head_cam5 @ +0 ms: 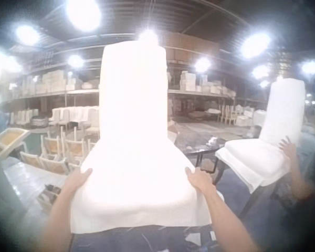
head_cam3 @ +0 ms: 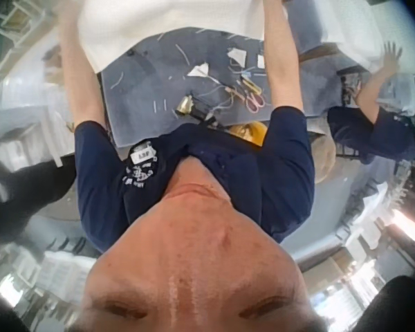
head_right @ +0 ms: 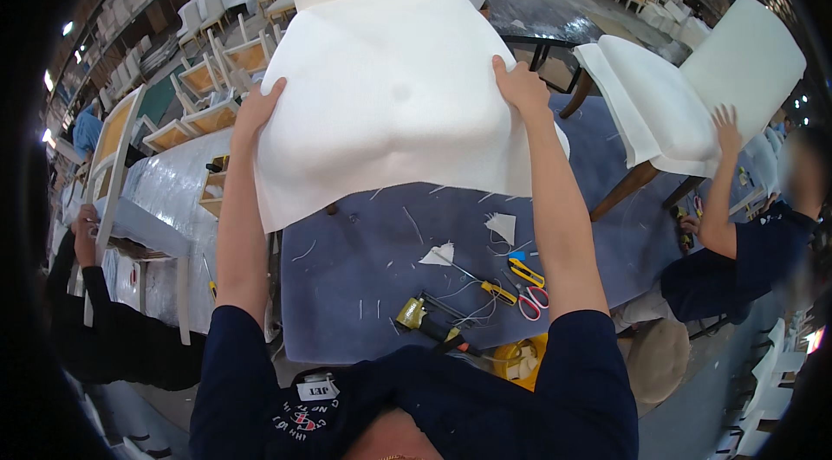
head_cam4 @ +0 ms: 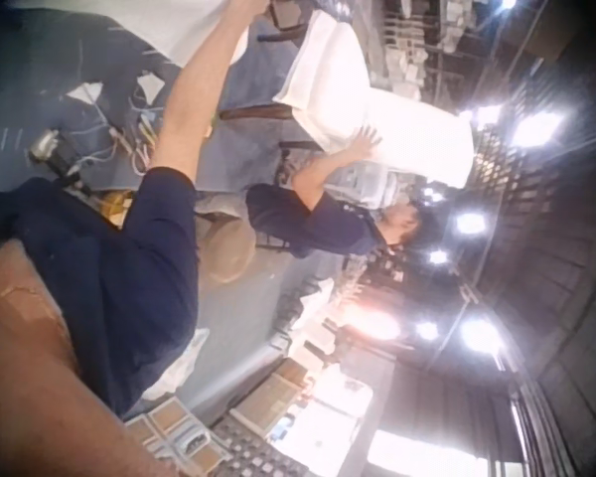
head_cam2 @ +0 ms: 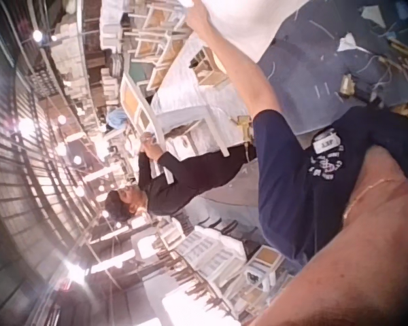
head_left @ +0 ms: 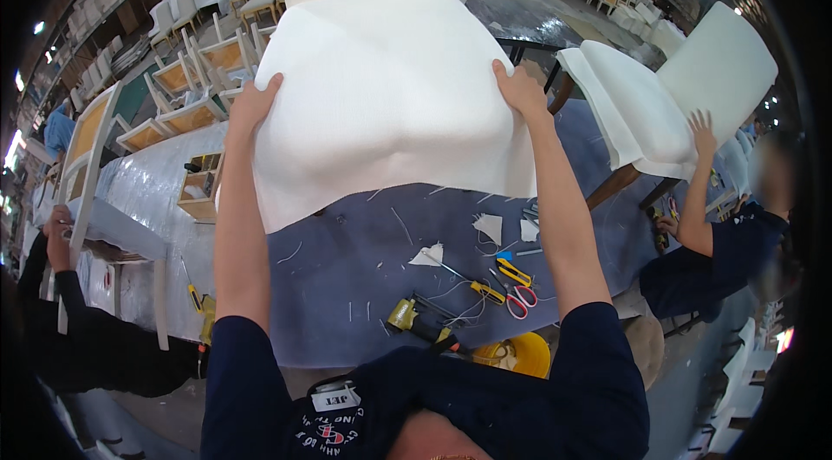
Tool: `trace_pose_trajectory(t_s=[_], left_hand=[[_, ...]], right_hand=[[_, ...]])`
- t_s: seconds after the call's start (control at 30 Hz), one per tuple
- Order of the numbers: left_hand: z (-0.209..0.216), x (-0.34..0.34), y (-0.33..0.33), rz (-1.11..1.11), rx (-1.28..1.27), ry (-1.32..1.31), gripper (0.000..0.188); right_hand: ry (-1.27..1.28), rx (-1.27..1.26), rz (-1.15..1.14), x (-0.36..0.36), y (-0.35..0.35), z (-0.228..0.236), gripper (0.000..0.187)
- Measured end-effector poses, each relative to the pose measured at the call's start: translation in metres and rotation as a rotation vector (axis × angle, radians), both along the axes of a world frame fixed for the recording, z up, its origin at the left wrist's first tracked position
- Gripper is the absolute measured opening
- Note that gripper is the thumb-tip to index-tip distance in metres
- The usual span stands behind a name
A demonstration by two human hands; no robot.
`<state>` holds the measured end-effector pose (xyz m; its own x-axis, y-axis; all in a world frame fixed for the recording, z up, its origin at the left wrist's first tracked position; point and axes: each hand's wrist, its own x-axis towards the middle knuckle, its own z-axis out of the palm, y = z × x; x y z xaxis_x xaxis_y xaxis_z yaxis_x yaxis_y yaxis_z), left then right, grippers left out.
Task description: The person covers a chair with white fabric, trims excess material with a utility knife and scissors, and secures the fabric using a staple gun. The person repeatedly smooths, cuts, and staples the fabric around the chair frame.
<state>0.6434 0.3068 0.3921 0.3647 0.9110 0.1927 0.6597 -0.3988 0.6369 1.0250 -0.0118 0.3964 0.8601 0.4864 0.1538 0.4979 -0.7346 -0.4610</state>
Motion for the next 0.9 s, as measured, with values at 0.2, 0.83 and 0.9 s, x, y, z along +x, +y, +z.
trace_pose_trajectory(t_s=[0.2,0.83,0.9], left_hand=[[0.009,0.008,-0.106,0.091,0.048,0.158,0.069],[-0.018,-0.116,-0.068,-0.168,0.156,0.150,0.090],[-0.025,-0.144,-0.029,-0.252,0.349,0.076,0.087]], right_hand=[[0.043,-0.062,0.012,0.075,0.000,0.002,0.094],[-0.368,0.019,-0.002,-0.097,-0.109,-0.030,0.071],[-0.388,0.099,0.040,-0.097,-0.119,-0.026,0.070]])
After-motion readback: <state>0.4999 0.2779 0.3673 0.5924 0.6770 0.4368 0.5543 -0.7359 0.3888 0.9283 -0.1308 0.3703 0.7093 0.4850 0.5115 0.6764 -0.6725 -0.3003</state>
